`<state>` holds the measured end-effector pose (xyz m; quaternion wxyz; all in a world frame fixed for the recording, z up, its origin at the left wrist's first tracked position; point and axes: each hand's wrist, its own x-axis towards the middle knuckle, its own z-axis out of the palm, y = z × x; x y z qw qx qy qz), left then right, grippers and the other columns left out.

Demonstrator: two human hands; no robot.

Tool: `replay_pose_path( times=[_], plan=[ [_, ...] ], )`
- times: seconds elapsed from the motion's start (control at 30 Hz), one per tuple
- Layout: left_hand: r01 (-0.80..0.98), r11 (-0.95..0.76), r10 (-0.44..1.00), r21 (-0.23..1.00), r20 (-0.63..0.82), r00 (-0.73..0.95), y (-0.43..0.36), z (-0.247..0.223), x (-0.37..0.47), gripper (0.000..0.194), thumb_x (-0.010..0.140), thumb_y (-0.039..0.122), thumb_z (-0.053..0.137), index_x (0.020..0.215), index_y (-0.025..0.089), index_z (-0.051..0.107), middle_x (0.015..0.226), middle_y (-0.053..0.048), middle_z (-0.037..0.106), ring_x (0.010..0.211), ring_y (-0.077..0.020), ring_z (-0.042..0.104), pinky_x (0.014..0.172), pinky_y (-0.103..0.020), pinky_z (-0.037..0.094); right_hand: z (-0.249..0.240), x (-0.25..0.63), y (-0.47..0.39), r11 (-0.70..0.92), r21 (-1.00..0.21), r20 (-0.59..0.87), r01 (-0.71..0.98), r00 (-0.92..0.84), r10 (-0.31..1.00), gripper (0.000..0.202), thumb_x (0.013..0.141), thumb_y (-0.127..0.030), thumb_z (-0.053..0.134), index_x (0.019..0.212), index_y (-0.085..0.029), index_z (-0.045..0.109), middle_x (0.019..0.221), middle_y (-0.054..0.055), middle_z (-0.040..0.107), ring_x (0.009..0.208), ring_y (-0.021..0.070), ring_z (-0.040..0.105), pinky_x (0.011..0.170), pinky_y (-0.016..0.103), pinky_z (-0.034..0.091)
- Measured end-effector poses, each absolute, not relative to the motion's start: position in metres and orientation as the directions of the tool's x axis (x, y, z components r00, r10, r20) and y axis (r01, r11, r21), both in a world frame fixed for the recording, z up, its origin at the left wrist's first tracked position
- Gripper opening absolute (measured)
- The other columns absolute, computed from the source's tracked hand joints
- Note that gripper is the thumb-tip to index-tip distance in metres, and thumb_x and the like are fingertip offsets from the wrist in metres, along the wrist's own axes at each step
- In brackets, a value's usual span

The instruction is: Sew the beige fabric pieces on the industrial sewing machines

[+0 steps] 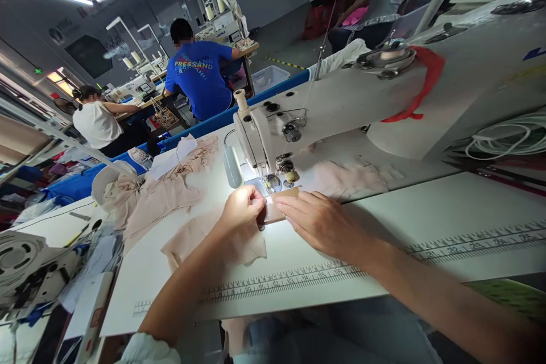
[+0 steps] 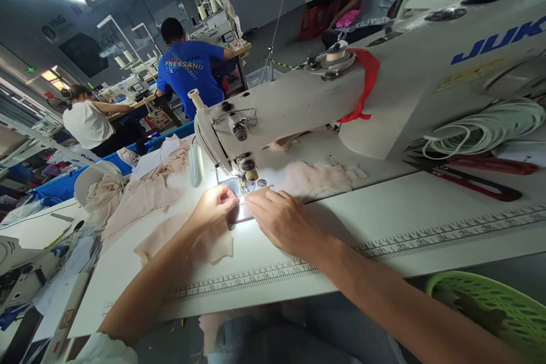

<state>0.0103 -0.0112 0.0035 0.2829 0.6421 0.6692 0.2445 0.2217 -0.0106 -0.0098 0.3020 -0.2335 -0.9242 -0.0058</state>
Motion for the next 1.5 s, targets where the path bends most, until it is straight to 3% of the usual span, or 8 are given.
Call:
replay_pose_path(
  times=[0.2, 0.47, 0.57, 0.67, 0.73, 0.97, 1.2, 1.5],
  plan=[
    [0.725, 0.053, 0.998, 0.687, -0.058, -0.018, -0.012, 0.004, 0.011, 0.012, 0.076, 0.016, 0.058, 0.067, 0.019, 0.051, 0.068, 0.002, 0.061, 0.066, -0.0132, 0.054, 0.063, -0.025, 0.041, -0.01, 0.219, -0.01, 0.874, -0.173, 0.51, 0.454, -0.718, 0.474, 0.031, 0.085, -0.003, 0.043, 0.108, -0.013, 0.063, 0.11, 0.01, 0.065, 0.096, 0.0232, 0.056, 0.08, 0.035, 0.042],
    [0.768, 0.054, 0.997, 0.638, -0.077, -0.006, -0.012, 0.005, 0.011, 0.013, 0.08, 0.018, 0.057, 0.068, 0.02, 0.052, 0.07, 0.002, 0.062, 0.067, -0.014, 0.057, 0.063, -0.025, 0.043, -0.006, 0.208, -0.01, 0.822, -0.025, 0.403, 0.569, -0.747, 0.529, 0.024, 0.083, -0.006, 0.049, 0.098, -0.017, 0.064, 0.098, 0.008, 0.063, 0.082, 0.0221, 0.054, 0.071, 0.035, 0.034],
    [0.893, -0.048, 0.998, 0.448, 0.063, 0.022, -0.018, 0.011, 0.012, 0.006, 0.083, 0.021, 0.058, 0.077, 0.021, 0.058, 0.081, -0.001, 0.066, 0.075, -0.0171, 0.06, 0.066, -0.028, 0.047, -0.006, 0.205, -0.011, 0.819, 0.027, 0.402, 0.573, -0.757, 0.516, 0.023, 0.082, -0.005, 0.05, 0.096, -0.017, 0.064, 0.094, 0.007, 0.062, 0.081, 0.0221, 0.053, 0.069, 0.036, 0.031],
    [0.939, -0.299, 0.927, 0.168, 0.285, 0.244, -0.032, 0.017, 0.013, 0.011, 0.09, 0.019, 0.05, 0.089, 0.02, 0.061, 0.096, -0.007, 0.066, 0.086, -0.0216, 0.061, 0.073, -0.032, 0.051, -0.007, 0.204, -0.01, 0.811, 0.079, 0.435, 0.579, -0.752, 0.495, 0.02, 0.082, -0.005, 0.05, 0.091, -0.016, 0.063, 0.09, 0.007, 0.061, 0.078, 0.0215, 0.052, 0.068, 0.036, 0.03],
    [0.892, -0.448, 0.851, 0.066, 0.338, 0.402, -0.044, 0.015, 0.015, 0.019, 0.093, 0.016, 0.042, 0.093, 0.018, 0.06, 0.098, -0.01, 0.065, 0.089, -0.0228, 0.062, 0.076, -0.035, 0.053, -0.008, 0.204, -0.009, 0.81, 0.096, 0.451, 0.579, -0.751, 0.483, 0.019, 0.081, -0.005, 0.05, 0.089, -0.016, 0.063, 0.089, 0.007, 0.061, 0.078, 0.0213, 0.052, 0.068, 0.036, 0.03],
    [0.831, -0.555, 0.76, 0.026, 0.422, 0.494, -0.061, -0.013, 0.018, 0.033, 0.091, 0.015, 0.04, 0.118, 0.011, 0.058, 0.112, -0.016, 0.066, 0.102, -0.0264, 0.062, 0.092, -0.042, 0.056, -0.008, 0.205, -0.009, 0.831, 0.05, 0.432, 0.554, -0.762, 0.482, 0.026, 0.081, -0.006, 0.052, 0.101, -0.016, 0.065, 0.093, 0.007, 0.061, 0.081, 0.022, 0.053, 0.069, 0.037, 0.033],
    [0.855, -0.517, 0.774, -0.029, 0.41, 0.482, -0.046, -0.018, 0.019, 0.029, 0.089, 0.014, 0.04, 0.106, 0.012, 0.063, 0.105, -0.016, 0.065, 0.094, -0.0255, 0.062, 0.085, -0.041, 0.059, -0.012, 0.213, 0.007, 0.747, -0.05, 0.528, 0.662, -0.618, 0.583, 0.029, 0.093, -0.01, 0.041, 0.104, -0.016, 0.066, 0.097, 0.01, 0.064, 0.069, 0.0185, 0.054, 0.062, 0.033, 0.037],
    [0.863, -0.504, 0.793, -0.035, 0.378, 0.478, -0.029, -0.016, 0.024, 0.025, 0.09, 0.016, 0.04, 0.097, 0.011, 0.064, 0.1, -0.018, 0.063, 0.089, -0.0272, 0.059, 0.08, -0.042, 0.058, -0.016, 0.223, 0.011, 0.71, -0.09, 0.534, 0.699, -0.567, 0.627, 0.026, 0.092, -0.01, 0.041, 0.096, -0.016, 0.065, 0.09, 0.008, 0.063, 0.067, 0.0182, 0.056, 0.06, 0.033, 0.037]
  ],
)
